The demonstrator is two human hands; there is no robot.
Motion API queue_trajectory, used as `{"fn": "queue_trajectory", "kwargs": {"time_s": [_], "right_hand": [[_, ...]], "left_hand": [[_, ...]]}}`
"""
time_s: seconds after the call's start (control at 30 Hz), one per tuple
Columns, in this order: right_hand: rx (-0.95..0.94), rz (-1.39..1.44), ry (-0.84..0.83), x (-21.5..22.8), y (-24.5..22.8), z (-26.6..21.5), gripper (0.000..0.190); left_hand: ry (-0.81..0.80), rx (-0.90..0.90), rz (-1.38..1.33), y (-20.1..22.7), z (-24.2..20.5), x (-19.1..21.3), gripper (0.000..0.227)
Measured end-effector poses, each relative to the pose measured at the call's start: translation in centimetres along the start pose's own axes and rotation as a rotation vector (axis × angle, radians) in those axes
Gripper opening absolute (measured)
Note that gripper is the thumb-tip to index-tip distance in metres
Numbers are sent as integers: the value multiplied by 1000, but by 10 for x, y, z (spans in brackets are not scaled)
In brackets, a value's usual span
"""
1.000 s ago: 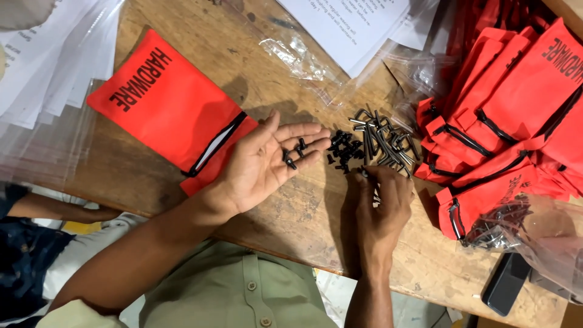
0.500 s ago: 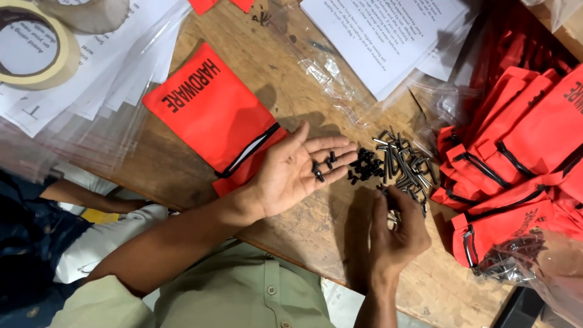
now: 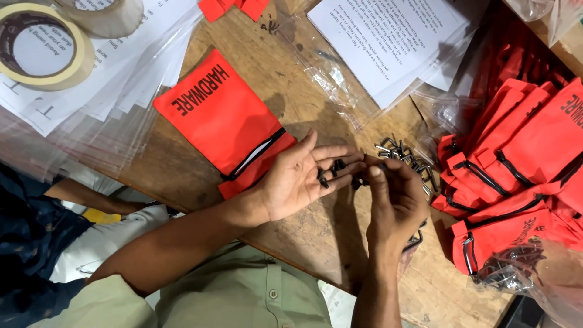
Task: Folding a product manual/document and placing it into a red hardware bag along with screws and an allen key.
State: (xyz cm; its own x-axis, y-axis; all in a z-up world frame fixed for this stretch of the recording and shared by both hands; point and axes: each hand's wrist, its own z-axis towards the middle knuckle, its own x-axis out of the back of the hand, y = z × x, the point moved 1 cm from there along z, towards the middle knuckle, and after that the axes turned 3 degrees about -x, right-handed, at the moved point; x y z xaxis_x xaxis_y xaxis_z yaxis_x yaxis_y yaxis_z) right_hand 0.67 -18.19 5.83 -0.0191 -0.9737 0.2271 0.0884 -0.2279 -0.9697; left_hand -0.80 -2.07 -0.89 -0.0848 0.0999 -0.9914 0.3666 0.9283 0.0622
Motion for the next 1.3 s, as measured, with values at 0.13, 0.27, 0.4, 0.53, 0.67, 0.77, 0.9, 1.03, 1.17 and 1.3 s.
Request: {"fn": "queue_trajectory", "kwargs": {"time_s": [0.13,0.27,0.4,0.53,0.67,0.77,0.9,1.03,1.17,1.3], "right_hand": [[51,-95,36,11,-2,-12,19],[282,-433,-165,-8,-30,-15,25],[244,-505,-277,-34,-51,-21,34],[86,-292,-70,-8,-12,-12,34],[46,73,76,-1,4,-12,40],[-6,295,57,-10,5,-16,42],[-113,550,-11,-30,2,-20,47],[-157,748,-79,-43,9,-16,52],[-228,914,-139,-55,4,-12,55],[-284,1028,-155,-62,-5,-6,52]], "left_hand": [[20,-23,11,1,1,3,76],[-16,-29,-27,2,3,12,75],[-49,-40,31,5,0,11,77],[35,-46,-25,6,1,3,77],[19,-58,-27,9,1,-4,79],[2,-73,-57,9,0,-4,78],[-86,-169,31,14,-4,-15,77],[-113,-268,61,18,-6,-33,75],[-102,-342,47,15,-13,-47,74],[-51,-410,75,12,-14,-58,73]]}}
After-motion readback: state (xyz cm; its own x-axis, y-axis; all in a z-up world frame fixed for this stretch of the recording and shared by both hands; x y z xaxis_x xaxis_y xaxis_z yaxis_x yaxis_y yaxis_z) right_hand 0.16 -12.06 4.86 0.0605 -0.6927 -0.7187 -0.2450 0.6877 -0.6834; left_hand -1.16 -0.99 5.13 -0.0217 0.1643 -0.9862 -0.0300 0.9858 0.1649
